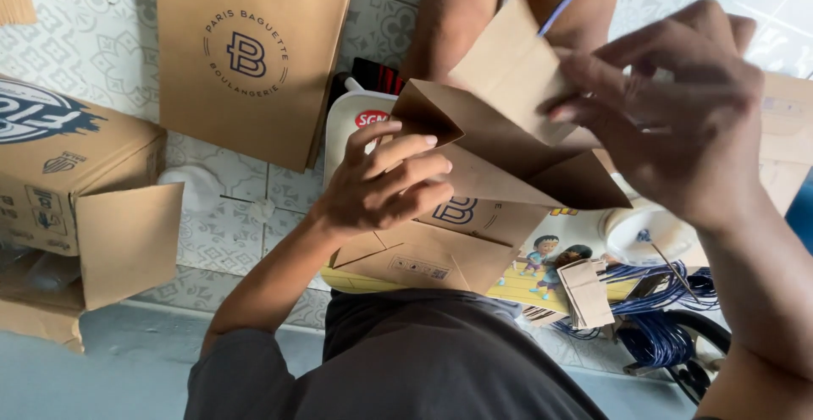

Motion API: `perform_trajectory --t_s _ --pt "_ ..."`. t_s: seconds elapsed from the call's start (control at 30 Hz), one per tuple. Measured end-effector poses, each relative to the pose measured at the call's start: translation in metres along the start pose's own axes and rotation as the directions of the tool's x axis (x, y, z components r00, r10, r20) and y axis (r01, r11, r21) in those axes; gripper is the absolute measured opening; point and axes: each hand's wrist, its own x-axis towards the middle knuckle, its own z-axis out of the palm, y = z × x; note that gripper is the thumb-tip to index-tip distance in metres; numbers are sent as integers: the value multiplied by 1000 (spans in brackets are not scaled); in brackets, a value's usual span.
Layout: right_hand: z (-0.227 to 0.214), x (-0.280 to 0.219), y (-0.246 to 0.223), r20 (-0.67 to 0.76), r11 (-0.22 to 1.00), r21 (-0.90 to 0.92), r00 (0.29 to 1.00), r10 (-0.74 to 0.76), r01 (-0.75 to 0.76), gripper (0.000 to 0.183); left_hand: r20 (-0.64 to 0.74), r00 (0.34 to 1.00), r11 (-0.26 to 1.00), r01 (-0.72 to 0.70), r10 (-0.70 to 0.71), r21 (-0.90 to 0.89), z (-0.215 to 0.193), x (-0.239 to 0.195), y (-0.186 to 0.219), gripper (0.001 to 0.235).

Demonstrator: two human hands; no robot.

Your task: The person assembles a brown paper bag by applying glue to the flaps and folding them into shape. They then attach a blue handle to the bag using a cardboard strip and glue.

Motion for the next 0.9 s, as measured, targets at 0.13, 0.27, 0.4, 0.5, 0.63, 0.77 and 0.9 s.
perform_trajectory --t_s 0.13,0.27,0.4,0.5,0.63,0.77,0.9 --pt "-2 0 -9 9 973 -195 993 -120 120 14 10 1000 1000 -9 10 -22 -1 -1 -4 20" --pt "-2 -11 -2 93 902 -384 980 -175 197 19 14 1000 1000 -12 11 6 1 -1 -8 21" --pt "-3 -21 3 119 816 -546 982 -145 187 18 4 1000 998 22 -22 64 1 6 -10 27" --pt "-3 -19 3 140 846 -512 986 -91 151 24 43 999 999 29 -31 28 -5 17 -17 24" --pt "-1 -5 3 235 861 -481 970 -57 167 27 121 991 998 54 -49 -36 -7 23 -25 33" --pt "7 11 13 327 890 -375 936 -133 257 32 176 983 997 56 -46 -48 -8 27 -33 26" --pt "18 18 17 336 902 -369 937 -94 223 35 244 969 999 45 -38 -24 -15 43 -38 14"
